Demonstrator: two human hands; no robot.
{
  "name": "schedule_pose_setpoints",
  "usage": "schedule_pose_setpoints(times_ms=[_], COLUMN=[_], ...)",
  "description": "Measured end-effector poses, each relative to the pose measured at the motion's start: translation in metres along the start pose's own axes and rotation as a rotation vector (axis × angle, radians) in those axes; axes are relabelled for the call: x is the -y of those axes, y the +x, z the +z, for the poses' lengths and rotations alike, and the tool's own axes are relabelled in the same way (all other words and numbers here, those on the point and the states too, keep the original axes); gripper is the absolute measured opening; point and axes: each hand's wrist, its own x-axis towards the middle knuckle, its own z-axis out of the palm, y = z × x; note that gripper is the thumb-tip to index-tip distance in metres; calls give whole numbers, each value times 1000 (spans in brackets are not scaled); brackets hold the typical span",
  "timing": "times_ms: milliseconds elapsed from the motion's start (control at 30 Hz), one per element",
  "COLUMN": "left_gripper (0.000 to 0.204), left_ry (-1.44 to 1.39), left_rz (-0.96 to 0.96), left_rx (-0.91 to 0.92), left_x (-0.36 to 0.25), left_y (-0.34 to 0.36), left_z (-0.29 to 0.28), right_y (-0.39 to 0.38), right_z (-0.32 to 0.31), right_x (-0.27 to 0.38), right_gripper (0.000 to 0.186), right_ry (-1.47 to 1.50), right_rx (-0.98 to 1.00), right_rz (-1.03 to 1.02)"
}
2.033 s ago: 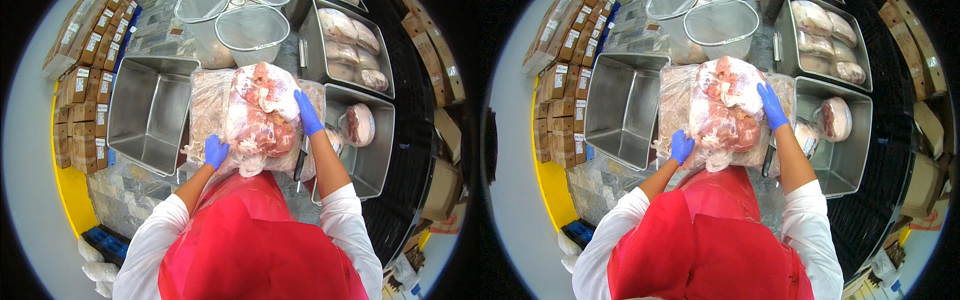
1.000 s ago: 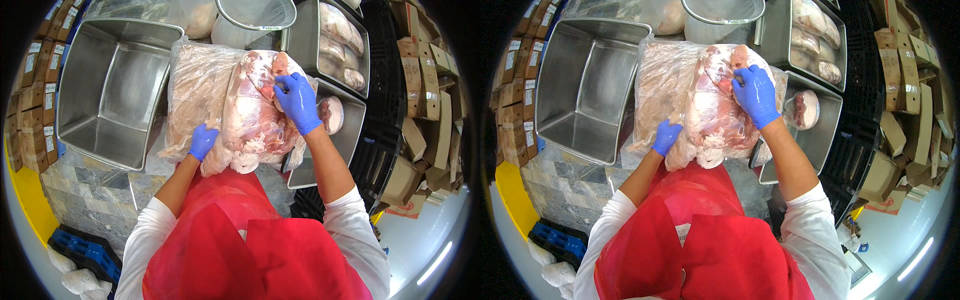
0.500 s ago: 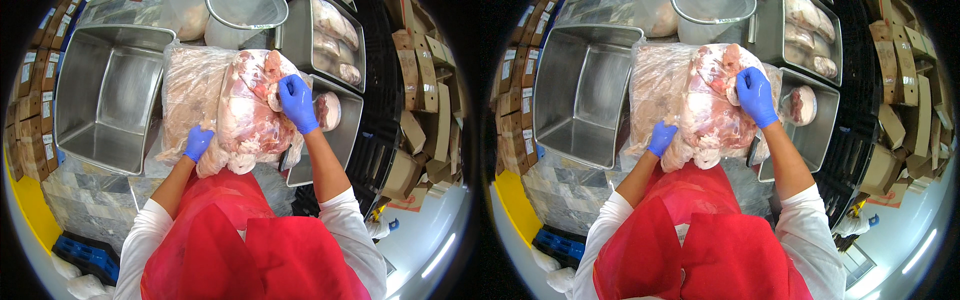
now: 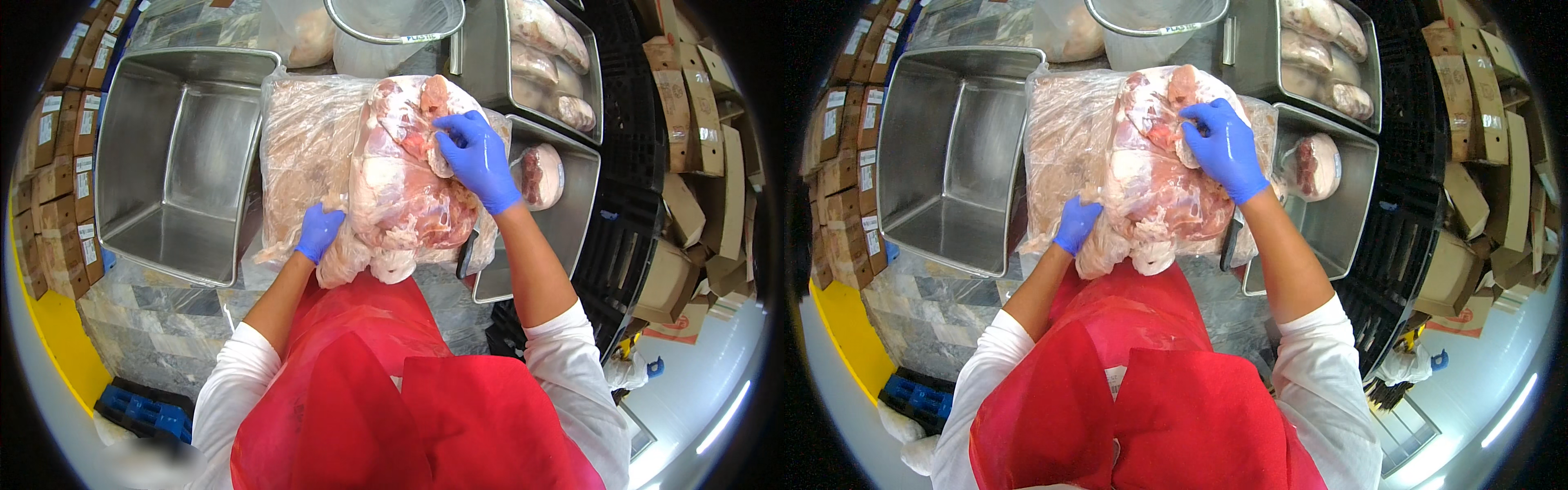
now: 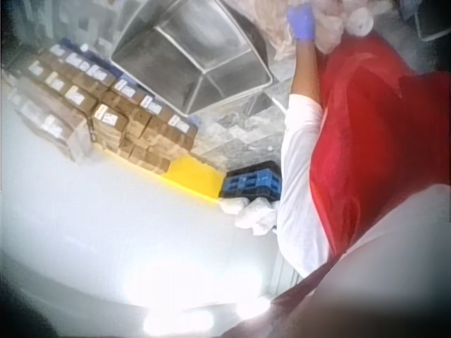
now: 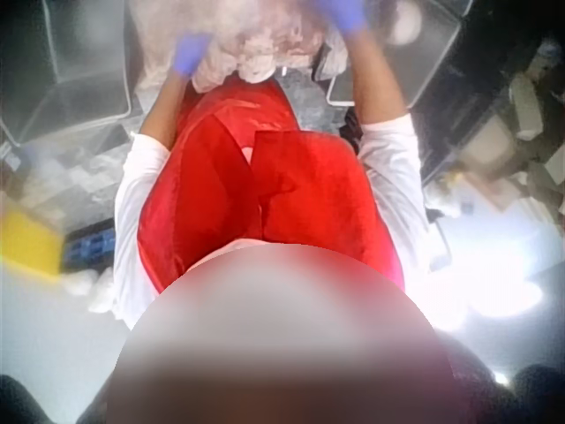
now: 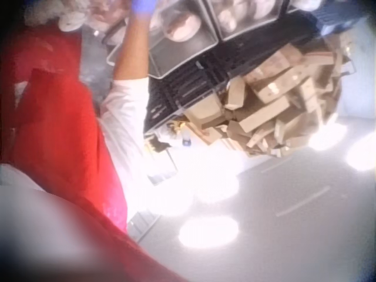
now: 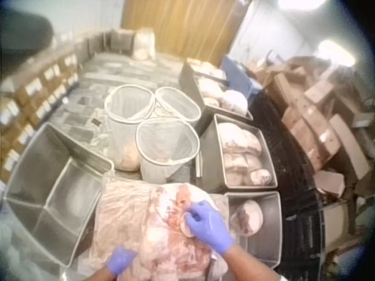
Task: The person trims fat and connective tissue from a large piece of raw meat using a knife. They repeatedly cut and remove sections, placing the trimmed pieces into a metal tray.
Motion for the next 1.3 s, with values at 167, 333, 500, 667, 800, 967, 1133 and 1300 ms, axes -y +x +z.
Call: schedule_pose_setpoints(times_ms=[167, 333, 500, 667, 800, 967, 1133, 1300], left_gripper=[23, 20, 25, 32, 30, 30, 33, 34], left_ry=[-87, 4, -71, 488, 604, 732, 729, 744], left_rz=[-13, 31, -10, 54, 191, 168, 253, 213], left_rx=[28, -9, -3, 5, 19, 146, 247, 294], left_x=[-17, -25, -25, -24, -43, -87, -104, -154], left_y=[-7, -8, -9, -15, -35, -52, -87, -126], left_z=[2, 5, 7, 2, -6, -18, -32, -53], right_y=[4, -23, -49, -68, -76, -86, -113, -145], right_z=[11, 4, -3, -12, -21, -23, -12, 11], right_x=[-12, -18, -16, -29, -46, -40, -16, -17], right_gripper=[10, 10, 11, 10, 14, 21, 46, 65], right_ry=[-70, -34, 142, 903, 1371, 1279, 159, -151], right_rx=[-9, 25, -144, -337, -301, -274, -148, -166], right_rz=[-142, -201, 8, 482, 520, 505, 152, 16])
